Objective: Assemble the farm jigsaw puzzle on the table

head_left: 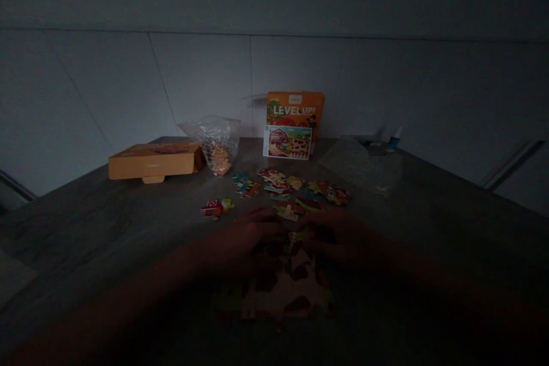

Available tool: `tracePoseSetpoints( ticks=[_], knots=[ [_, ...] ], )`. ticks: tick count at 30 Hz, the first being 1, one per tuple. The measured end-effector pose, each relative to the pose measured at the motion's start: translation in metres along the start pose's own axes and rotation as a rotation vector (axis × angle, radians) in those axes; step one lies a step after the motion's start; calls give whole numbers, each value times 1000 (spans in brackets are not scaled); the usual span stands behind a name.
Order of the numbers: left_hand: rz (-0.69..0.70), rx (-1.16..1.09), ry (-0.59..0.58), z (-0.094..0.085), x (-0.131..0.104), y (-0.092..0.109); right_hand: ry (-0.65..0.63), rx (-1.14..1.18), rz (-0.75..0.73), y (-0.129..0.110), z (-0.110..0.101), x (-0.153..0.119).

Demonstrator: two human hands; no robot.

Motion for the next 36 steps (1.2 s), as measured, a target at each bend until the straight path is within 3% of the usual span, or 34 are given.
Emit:
tracePoseSetpoints(
  ticks=[5, 10, 16, 20, 25, 31, 36],
  knots=[
    [6, 27, -11, 1, 1, 2, 109, 171, 21, 4, -7, -3],
    [14, 20, 86, -2, 1, 0, 139, 334, 76, 9, -3, -2],
    [-89, -99, 196, -12, -1, -4, 115, 237, 44, 1, -1, -1],
    [-106, -138, 172, -10, -1, -4, 95, 160, 22, -2, 0, -1],
    [-19, -132, 68, -1, 2, 3, -35, 153, 1, -6, 9, -3],
    [94, -65, 19, 2, 3, 10, -381, 181, 79, -6, 30, -14],
    [79, -47, 12, 3, 2, 6, -448, 151, 103, -9, 29, -16]
  ],
)
Point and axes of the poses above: each hand's wrist, its own x-axis towards the middle knuckle, its own z-axis out of the palm, y = z × x, the point moved 8 cm from there along x, towards the middle knuckle, and after that the axes turned 4 degrees about -z, right-handed, at the moved point
